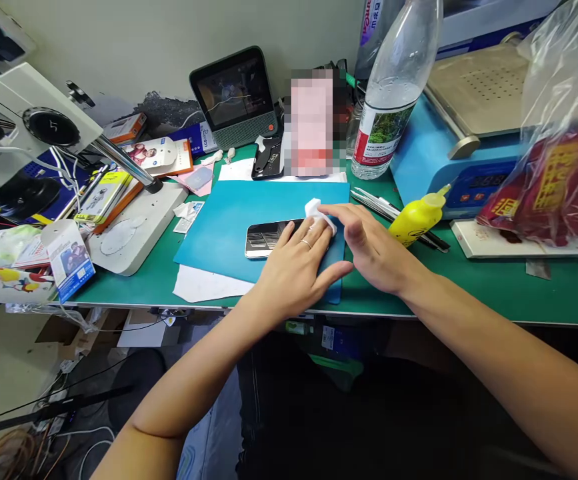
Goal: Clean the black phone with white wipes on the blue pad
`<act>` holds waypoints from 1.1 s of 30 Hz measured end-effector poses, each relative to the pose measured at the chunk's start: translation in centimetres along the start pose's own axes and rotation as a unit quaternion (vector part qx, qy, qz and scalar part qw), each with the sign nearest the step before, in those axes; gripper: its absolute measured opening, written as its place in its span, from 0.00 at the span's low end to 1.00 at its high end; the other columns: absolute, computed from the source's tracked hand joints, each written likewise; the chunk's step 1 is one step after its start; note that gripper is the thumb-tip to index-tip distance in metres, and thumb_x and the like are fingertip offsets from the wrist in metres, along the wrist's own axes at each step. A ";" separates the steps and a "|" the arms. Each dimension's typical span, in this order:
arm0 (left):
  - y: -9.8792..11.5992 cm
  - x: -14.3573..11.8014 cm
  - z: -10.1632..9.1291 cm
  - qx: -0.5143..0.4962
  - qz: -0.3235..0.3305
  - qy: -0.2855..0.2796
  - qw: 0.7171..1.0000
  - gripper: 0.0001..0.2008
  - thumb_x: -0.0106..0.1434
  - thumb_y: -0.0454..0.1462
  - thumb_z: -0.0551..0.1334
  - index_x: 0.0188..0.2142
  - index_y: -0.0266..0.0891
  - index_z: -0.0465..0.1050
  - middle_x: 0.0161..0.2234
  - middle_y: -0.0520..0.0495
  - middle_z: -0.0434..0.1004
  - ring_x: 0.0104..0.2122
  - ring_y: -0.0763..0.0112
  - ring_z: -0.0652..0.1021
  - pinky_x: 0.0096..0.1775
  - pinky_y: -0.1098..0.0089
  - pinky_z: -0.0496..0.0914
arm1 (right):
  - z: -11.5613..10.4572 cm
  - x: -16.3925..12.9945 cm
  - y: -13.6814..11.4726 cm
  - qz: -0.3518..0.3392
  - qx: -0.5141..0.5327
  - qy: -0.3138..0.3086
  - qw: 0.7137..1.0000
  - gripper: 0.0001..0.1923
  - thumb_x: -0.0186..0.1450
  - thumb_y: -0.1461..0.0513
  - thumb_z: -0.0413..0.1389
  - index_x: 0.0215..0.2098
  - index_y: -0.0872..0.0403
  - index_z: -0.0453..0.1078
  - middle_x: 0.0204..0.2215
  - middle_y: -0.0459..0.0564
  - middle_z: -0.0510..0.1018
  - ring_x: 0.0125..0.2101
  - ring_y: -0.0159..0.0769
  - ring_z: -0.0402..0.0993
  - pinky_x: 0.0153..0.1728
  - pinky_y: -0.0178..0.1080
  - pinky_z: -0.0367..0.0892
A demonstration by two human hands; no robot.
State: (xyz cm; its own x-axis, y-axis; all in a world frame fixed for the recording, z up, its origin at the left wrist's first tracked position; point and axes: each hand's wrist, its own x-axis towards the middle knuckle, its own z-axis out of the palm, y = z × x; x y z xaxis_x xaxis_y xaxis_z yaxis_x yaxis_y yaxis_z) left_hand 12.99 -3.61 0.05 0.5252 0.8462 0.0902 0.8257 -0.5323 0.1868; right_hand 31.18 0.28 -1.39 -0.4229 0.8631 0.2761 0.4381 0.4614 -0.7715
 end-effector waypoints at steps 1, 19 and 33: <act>-0.1 -0.1 -0.2 -0.002 0.005 -0.004 1.000 0.38 0.77 0.57 0.45 0.73 0.32 0.55 0.74 0.39 0.57 0.74 0.53 0.57 0.73 0.46 0.50 | 0.0 0.0 0.0 0.000 -0.001 0.001 1.000 0.54 0.67 0.31 0.27 0.66 0.57 0.68 0.63 0.61 0.74 0.65 0.51 0.65 0.69 0.54 0.56; -3.7 -6.6 -1.0 -0.023 -0.054 0.017 0.998 0.43 0.76 0.60 0.37 0.72 0.27 0.57 0.73 0.34 0.57 0.73 0.51 0.58 0.72 0.44 0.54 | -0.2 -0.2 -0.2 0.001 -0.016 0.006 1.000 0.56 0.65 0.30 0.26 0.65 0.58 0.71 0.61 0.61 0.77 0.64 0.53 0.67 0.68 0.56 0.59; -2.4 -1.6 -1.5 0.034 -0.031 0.024 0.999 0.43 0.74 0.62 0.45 0.68 0.27 0.64 0.69 0.33 0.66 0.69 0.51 0.67 0.70 0.52 0.59 | 0.0 -0.2 -0.1 -0.001 -0.040 0.029 0.999 0.55 0.66 0.31 0.24 0.64 0.57 0.71 0.61 0.62 0.76 0.65 0.52 0.67 0.69 0.59 0.58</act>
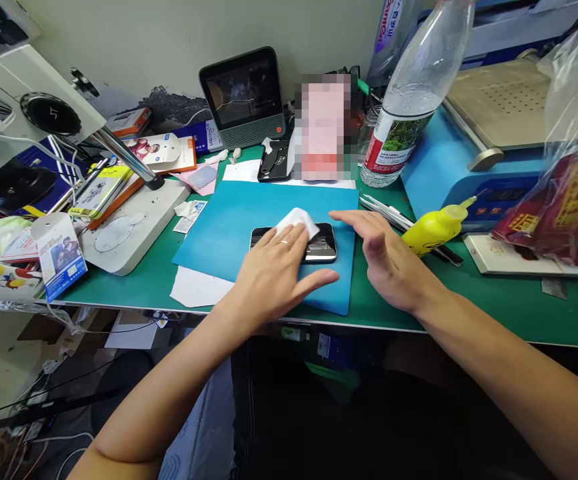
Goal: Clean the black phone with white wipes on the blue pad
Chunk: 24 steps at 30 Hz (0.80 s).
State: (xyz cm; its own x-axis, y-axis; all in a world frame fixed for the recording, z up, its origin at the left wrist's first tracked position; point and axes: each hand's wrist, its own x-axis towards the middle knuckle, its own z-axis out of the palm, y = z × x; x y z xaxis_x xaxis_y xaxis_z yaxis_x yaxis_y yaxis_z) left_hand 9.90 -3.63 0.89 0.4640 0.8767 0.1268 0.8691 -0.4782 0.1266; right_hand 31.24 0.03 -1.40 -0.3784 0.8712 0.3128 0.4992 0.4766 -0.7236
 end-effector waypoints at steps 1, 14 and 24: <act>-0.4 -0.8 -0.1 0.004 -0.006 0.003 1.000 0.42 0.75 0.61 0.43 0.68 0.27 0.64 0.69 0.34 0.66 0.69 0.51 0.68 0.69 0.51 0.60 | 0.0 0.0 -0.1 0.001 0.000 -0.003 1.000 0.55 0.66 0.32 0.24 0.64 0.58 0.71 0.61 0.62 0.76 0.65 0.52 0.67 0.68 0.58 0.58; 0.4 -0.1 0.1 -0.012 0.018 0.014 1.000 0.45 0.70 0.65 0.51 0.65 0.27 0.66 0.66 0.31 0.71 0.67 0.45 0.69 0.70 0.48 0.56 | 1.2 -0.1 0.5 -0.046 -0.185 -0.054 0.980 0.35 0.70 0.49 0.56 0.70 0.58 0.60 0.62 0.66 0.73 0.64 0.58 0.66 0.63 0.62 0.65; -1.1 -0.2 -0.4 -0.039 0.005 0.011 0.999 0.36 0.77 0.56 0.48 0.68 0.29 0.64 0.69 0.35 0.67 0.69 0.52 0.67 0.69 0.53 0.61 | 1.1 -0.1 0.4 -0.063 -0.215 -0.049 0.973 0.35 0.72 0.49 0.53 0.69 0.63 0.61 0.61 0.69 0.74 0.64 0.58 0.68 0.62 0.62 0.68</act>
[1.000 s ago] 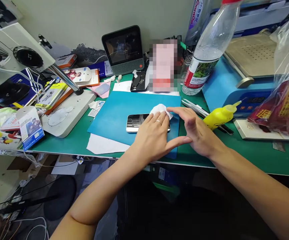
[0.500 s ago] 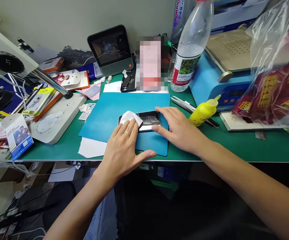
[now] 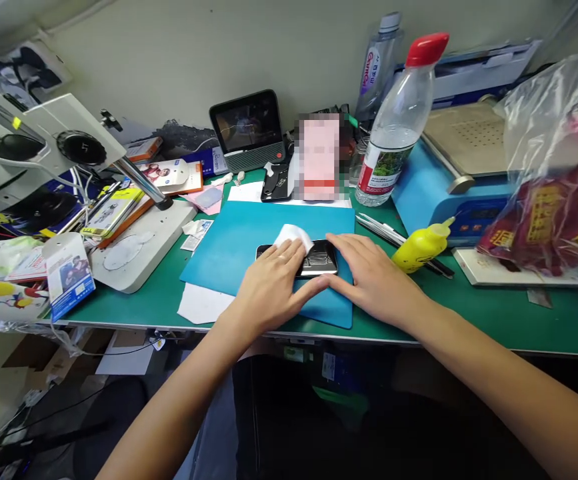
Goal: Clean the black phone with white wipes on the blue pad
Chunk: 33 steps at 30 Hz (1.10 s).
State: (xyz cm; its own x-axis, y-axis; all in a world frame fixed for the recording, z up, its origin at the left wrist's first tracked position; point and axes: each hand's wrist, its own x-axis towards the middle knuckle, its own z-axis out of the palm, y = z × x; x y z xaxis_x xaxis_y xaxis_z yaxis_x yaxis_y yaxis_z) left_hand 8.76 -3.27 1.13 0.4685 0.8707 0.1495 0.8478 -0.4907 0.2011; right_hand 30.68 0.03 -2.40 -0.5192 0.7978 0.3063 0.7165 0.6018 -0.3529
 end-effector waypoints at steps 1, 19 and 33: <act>-0.2 -1.2 0.0 0.005 -0.014 -0.001 1.000 0.36 0.77 0.56 0.46 0.69 0.29 0.63 0.70 0.35 0.65 0.70 0.52 0.65 0.69 0.52 0.61 | 0.0 0.0 -0.1 0.002 0.000 -0.001 1.000 0.35 0.72 0.49 0.53 0.69 0.63 0.60 0.61 0.69 0.74 0.64 0.58 0.67 0.62 0.61 0.68; 2.3 -2.1 1.7 -0.015 0.085 -0.012 0.996 0.38 0.77 0.56 0.46 0.70 0.26 0.60 0.71 0.36 0.60 0.73 0.55 0.60 0.72 0.53 0.57 | -0.1 -0.4 -0.3 0.003 0.000 0.000 1.000 0.35 0.71 0.56 0.51 0.71 0.66 0.57 0.63 0.70 0.72 0.65 0.57 0.67 0.62 0.60 0.68; -0.8 -7.9 1.6 0.109 -0.058 0.024 0.992 0.31 0.78 0.47 0.48 0.72 0.28 0.54 0.71 0.30 0.60 0.72 0.49 0.62 0.70 0.41 0.58 | -0.2 -0.5 -0.4 0.009 0.011 0.001 1.000 0.34 0.71 0.55 0.52 0.71 0.62 0.57 0.65 0.69 0.71 0.66 0.57 0.66 0.62 0.61 0.68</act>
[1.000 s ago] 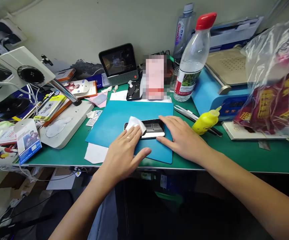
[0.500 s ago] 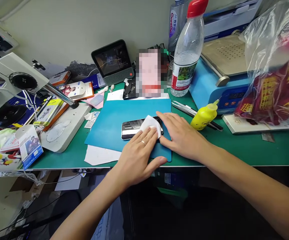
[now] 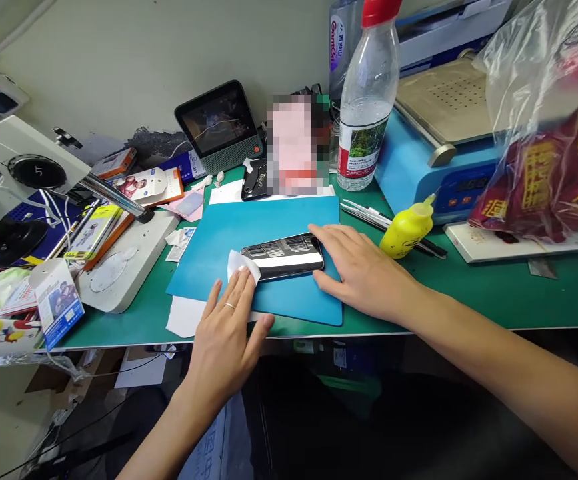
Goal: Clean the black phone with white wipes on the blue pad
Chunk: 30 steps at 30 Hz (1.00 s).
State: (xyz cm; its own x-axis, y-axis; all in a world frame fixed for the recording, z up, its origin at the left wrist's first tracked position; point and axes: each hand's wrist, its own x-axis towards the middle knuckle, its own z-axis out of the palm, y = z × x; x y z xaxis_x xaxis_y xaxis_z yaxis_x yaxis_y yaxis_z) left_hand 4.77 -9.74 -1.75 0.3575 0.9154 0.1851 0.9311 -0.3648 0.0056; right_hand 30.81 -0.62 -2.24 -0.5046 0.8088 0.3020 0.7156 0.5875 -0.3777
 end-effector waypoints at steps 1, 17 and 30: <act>0.5 0.2 0.1 -0.001 0.002 0.004 1.000 0.32 0.78 0.48 0.48 0.71 0.27 0.55 0.71 0.29 0.61 0.72 0.49 0.62 0.70 0.42 0.59 | 0.0 0.0 0.0 0.001 -0.001 0.000 1.000 0.34 0.71 0.54 0.52 0.71 0.62 0.57 0.65 0.69 0.71 0.66 0.57 0.66 0.62 0.61 0.68; -0.5 2.9 -0.4 -0.031 -0.089 -0.004 0.996 0.33 0.78 0.52 0.47 0.68 0.29 0.62 0.67 0.29 0.68 0.69 0.47 0.68 0.69 0.44 0.61 | 0.0 0.2 0.1 0.019 -0.007 -0.020 1.000 0.36 0.71 0.52 0.52 0.72 0.64 0.57 0.65 0.69 0.71 0.67 0.58 0.65 0.62 0.61 0.68; -1.2 5.3 -0.4 -0.039 -0.098 0.026 0.994 0.27 0.79 0.45 0.45 0.63 0.31 0.71 0.57 0.31 0.73 0.62 0.44 0.69 0.63 0.45 0.67 | -0.1 0.3 0.1 0.021 -0.025 -0.029 0.999 0.37 0.72 0.52 0.51 0.72 0.64 0.56 0.65 0.68 0.71 0.66 0.57 0.66 0.63 0.60 0.67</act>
State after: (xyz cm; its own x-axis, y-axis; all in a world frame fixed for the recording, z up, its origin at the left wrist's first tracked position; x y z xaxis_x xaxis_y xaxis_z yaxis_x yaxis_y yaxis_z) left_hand 5.53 -4.57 -0.39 0.1643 0.9609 0.2228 0.9732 -0.1947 0.1221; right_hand 30.76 -0.32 -2.08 -0.5000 0.8338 0.2340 0.7590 0.5520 -0.3452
